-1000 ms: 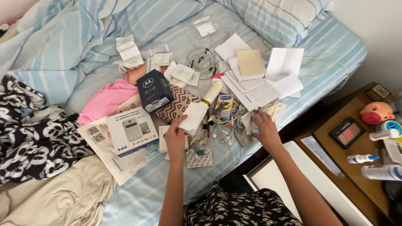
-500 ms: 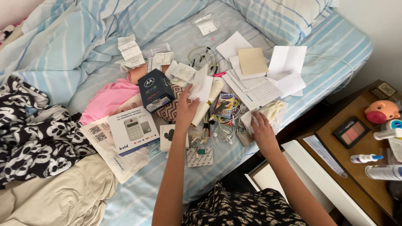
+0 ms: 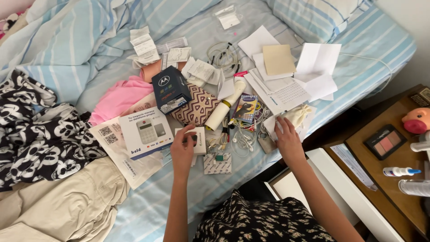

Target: The person wipes the inside of a drawer with a cloth before sorting through a pile of papers and documents on a bed. They unfold and examine various items, including a booklet and receipts, before placing the sorted papers into the drawer.

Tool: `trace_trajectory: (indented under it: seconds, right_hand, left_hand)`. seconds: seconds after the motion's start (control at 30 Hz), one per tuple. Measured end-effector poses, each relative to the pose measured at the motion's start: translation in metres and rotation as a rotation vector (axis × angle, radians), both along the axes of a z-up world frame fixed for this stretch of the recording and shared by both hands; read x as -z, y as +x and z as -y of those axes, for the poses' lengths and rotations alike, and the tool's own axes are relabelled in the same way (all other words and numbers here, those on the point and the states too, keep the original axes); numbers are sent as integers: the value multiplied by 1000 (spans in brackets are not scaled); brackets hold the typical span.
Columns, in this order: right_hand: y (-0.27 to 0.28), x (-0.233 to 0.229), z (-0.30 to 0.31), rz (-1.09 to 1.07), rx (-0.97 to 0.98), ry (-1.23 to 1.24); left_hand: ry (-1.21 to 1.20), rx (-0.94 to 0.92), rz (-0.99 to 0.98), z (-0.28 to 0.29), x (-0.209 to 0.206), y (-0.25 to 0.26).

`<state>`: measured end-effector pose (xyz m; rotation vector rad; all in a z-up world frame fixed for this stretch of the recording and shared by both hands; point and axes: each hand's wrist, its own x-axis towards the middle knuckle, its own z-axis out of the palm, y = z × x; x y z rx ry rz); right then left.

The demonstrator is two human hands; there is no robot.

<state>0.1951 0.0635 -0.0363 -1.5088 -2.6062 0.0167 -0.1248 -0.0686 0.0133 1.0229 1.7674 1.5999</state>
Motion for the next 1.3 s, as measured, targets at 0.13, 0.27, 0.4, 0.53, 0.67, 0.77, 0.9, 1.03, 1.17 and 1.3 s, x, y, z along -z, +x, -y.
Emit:
trace_trajectory:
  seconds: [0.13,0.27,0.4,0.53,0.67,0.77,0.9,1.03,1.17,1.3]
  right_hand:
    - [2,1,-1,-4,-8,12]
    - [2,4,-2,-9,11,-10]
    - [4,4,-3,-34,2,-20]
    - [4,2,-4,-13,4,-54]
    - [5,-6,-13,-48,-18,-88]
    - [7,-13,-22,-46,7,-128]
    - [0,-14,-32,0,52,-138]
    - [-5,-11,-30,68,80,-115]
    - [-5,-7,-26,75,86,-93]
    - [-6,-6,-25,83,87,-93]
  left_hand:
    - [-17,-63,29,14,11,-10]
    - [-47,-67,50,3,18,-2]
    - [17,-12,-31,-10,8,11]
    - [125,26,-141,-22,-7,11]
    - [134,18,-273,-31,-13,-8]
    - [154,-65,-454,-48,-6,-31]
    - [130,-227,-574,-78,3,-54]
    - [15,-366,-709,-107,15,-70]
    - [-154,-461,-738,-133,42,-87]
    - [-257,-490,-681,-146,59,-97]
